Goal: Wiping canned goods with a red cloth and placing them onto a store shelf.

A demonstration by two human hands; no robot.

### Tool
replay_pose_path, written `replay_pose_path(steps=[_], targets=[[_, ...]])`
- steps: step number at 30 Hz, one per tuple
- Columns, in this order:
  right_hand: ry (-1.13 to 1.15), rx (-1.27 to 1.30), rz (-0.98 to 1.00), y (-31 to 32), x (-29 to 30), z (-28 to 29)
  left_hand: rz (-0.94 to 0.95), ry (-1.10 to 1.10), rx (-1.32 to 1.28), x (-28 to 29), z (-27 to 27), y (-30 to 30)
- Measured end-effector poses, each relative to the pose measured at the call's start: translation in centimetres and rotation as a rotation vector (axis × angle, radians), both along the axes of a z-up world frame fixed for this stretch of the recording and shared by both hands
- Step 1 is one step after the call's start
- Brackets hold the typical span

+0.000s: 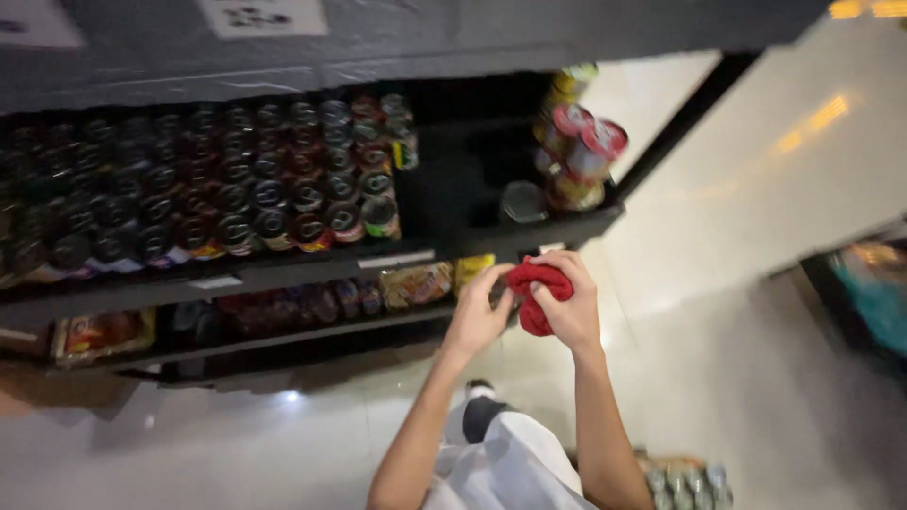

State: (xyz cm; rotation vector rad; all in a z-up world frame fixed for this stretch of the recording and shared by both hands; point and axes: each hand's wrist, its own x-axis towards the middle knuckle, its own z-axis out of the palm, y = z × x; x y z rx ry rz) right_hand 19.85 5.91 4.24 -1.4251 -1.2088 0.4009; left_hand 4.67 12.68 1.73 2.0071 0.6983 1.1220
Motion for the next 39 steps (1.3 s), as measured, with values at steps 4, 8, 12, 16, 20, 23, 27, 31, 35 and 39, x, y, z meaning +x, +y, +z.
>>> replay_pose_path(steps=[4,8,12,16,20,23,27,31,35,39], targets=[[0.008,-0.041,-0.117,-5.1,-0.7,-1.6,-0.209,0.029,-0.652,0.4,-2.3,-4.7],[0.087,-0.156,-0.220,-11.6,1.2,-2.9,-0.392,0.082,-0.567,2.6,-4.7,-8.2],[0.193,-0.201,-0.343,-19.1,4.5,-5.0,-0.655,0.256,-0.568,6.2,-5.6,-12.2],[0.233,-0.227,-0.542,-26.7,7.3,-7.7,-0.786,0.342,-0.620,10.6,-8.0,-17.2],[0.256,-0.282,-0.771,-35.9,10.3,-10.9,-0.931,0.439,-0.640,14.3,-11.0,-22.5],[0.335,-0.317,-0.926,-42.7,11.4,-13.4,-0.993,0.547,-0.633,16.4,-13.7,-26.4],[0.353,-0.351,-1.073,-49.6,12.4,-16.0,-0.957,0.743,-0.605,19.9,-17.0,-30.9],[0.453,-0.387,-1.139,-53.3,12.5,-20.0,-0.996,0.775,-0.416,20.7,-26.1,-34.2],[0.530,-0.370,-1.217,-55.7,11.2,-23.8,-1.018,0.837,-0.283,24.0,-33.9,-36.9],[0.634,-0.401,-1.305,-56.3,7.7,-27.4,-0.963,1.057,-0.208,24.4,-45.2,-38.2]])
